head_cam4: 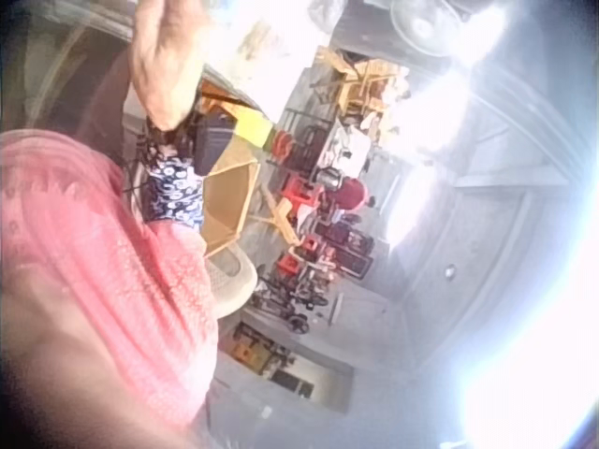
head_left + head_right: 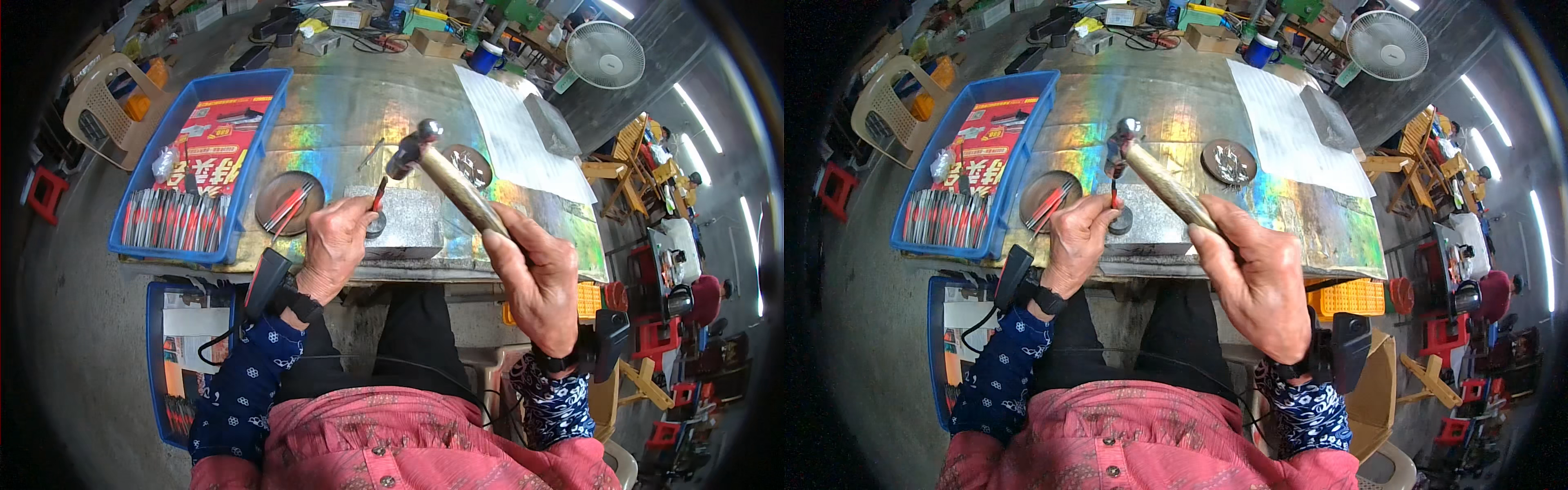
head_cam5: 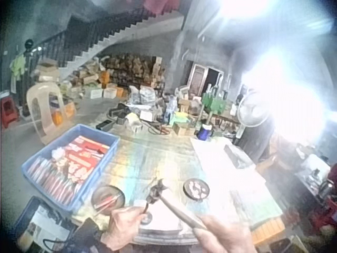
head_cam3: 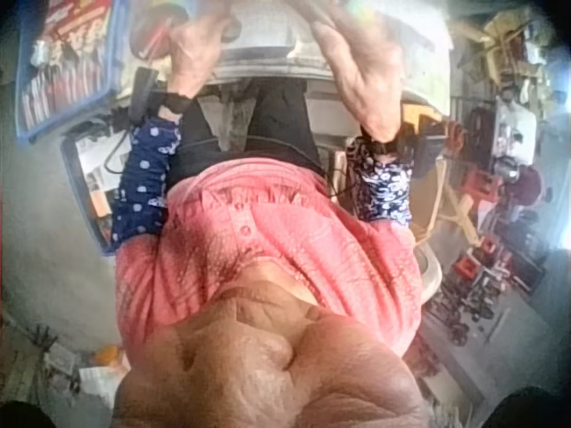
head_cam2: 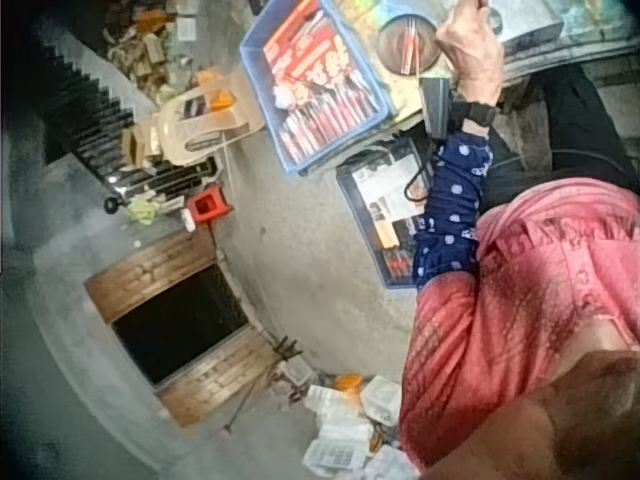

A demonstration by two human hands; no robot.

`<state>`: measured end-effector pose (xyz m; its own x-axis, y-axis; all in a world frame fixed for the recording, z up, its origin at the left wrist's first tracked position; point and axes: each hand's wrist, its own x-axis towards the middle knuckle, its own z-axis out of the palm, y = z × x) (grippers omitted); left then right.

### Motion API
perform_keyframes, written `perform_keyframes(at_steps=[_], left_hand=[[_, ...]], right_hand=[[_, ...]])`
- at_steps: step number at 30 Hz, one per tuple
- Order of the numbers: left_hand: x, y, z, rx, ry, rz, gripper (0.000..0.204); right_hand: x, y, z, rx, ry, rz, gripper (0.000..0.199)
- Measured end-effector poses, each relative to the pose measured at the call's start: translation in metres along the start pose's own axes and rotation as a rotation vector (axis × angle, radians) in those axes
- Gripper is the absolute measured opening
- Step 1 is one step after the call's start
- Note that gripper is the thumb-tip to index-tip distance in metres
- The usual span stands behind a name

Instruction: The person repeatedly picks small metal pins from a tray, places them on a metal block, and strikes them with a hammer to shape the ends. The person uses tweezers to hold the pins during hammering and places finished pieces into a small dish.

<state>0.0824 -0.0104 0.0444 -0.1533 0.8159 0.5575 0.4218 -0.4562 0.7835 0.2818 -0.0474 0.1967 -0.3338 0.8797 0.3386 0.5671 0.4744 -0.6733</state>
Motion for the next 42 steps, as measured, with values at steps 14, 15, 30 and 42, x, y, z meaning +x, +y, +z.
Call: perform_keyframes(at_steps=[14,15,30,42], left_hand=[[0.005,0.004,-0.024,-0.636,-0.051,-0.366,0.016],[0.005,0.005,-0.028,-0.668,-0.067,-0.39,0.017],[-0.011,0.004,-0.053,-0.851,0.005,-0.561,0.019],[-0.013,-0.04,-0.09,0.615,-0.112,-0.04,0.023]], right_hand=[[-0.023,0.051,0.023,-0.125,0.107,0.006,0.024],[-0.024,0.056,0.027,-0.16,0.123,-0.004,0.024],[-0.037,0.111,0.086,-0.564,0.207,-0.096,0.05],[-0.038,0.117,0.097,-0.456,0.059,0.047,0.049]])
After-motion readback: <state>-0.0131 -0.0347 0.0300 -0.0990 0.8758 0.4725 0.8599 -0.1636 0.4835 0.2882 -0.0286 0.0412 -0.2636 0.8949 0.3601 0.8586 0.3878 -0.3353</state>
